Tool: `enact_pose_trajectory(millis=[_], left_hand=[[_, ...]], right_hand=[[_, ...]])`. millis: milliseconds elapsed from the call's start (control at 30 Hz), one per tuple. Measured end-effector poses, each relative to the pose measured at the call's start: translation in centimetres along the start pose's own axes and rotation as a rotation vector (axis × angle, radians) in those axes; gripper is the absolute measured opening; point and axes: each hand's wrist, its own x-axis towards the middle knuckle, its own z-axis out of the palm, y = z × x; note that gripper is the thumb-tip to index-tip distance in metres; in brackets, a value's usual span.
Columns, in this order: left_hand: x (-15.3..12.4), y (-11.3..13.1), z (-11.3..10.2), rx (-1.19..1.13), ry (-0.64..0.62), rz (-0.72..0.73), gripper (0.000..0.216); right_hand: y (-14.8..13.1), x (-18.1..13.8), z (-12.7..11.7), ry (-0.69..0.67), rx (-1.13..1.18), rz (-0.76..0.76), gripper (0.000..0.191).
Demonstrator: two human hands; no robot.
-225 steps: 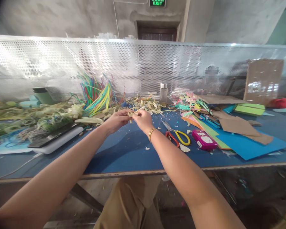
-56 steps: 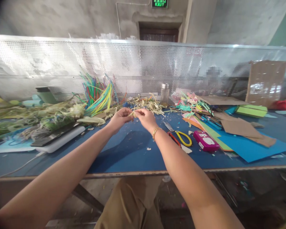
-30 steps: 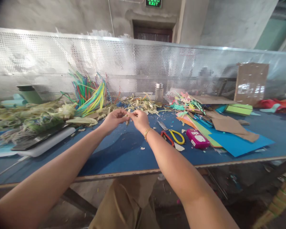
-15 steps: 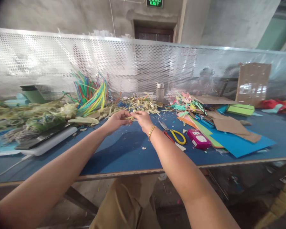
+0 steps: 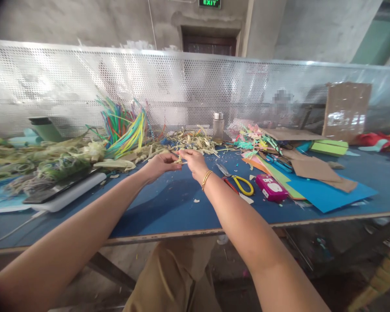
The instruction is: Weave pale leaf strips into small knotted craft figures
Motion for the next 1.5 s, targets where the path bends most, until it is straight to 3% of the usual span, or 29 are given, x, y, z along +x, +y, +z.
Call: enact_pose_trajectory(millis=[200,367,567,733,1000,1267,1367,1500], left_hand=[[-0.1,0.2,0.0,-0.011,-0.061,-0.037,0.031],[-0.3,0.3,0.4,-0.244,-0.013,-0.116,0.033],[0.0,1.0,0.4,-0.507,0.091,-0.186,0.006],[0.0,0.7,0.4,-0.412,0.083,-0.184,0.011],[0.2,0.0,0.5,-0.308,0.074,-0.204,0.013],[0.2,0.5,0.5,-0.486,0.131,-0.189,0.007],[0.5,0.5,0.3,-0.561,0.181,-0.189,0.011],[0.6,0.1,0.1,-0.525,0.188,-0.109,0.005]], right_hand=[[-0.1,0.1,-0.2,-0.013,0.02,-0.049,0.032],[-0.8,0.2,-0.9,-0.005,-0.032,0.033,0.043],[-0.7,0.1,-0.7,-0.018,-0.039,0.139,0.05],[-0.2,-0.1,-0.3,0.014,-0.04,0.021,0.038],[0.1,0.2,-0.1,0.101,0.012,-0.018,0.025],[0.0,0.7,-1.2,0.106,-0.119,-0.045,0.039],[0.3,0.7,-1.4,0.071,-0.213,-0.008,0.047],[0.4,0.3,-1.0,-0.05,-0.406,-0.028,0.041]])
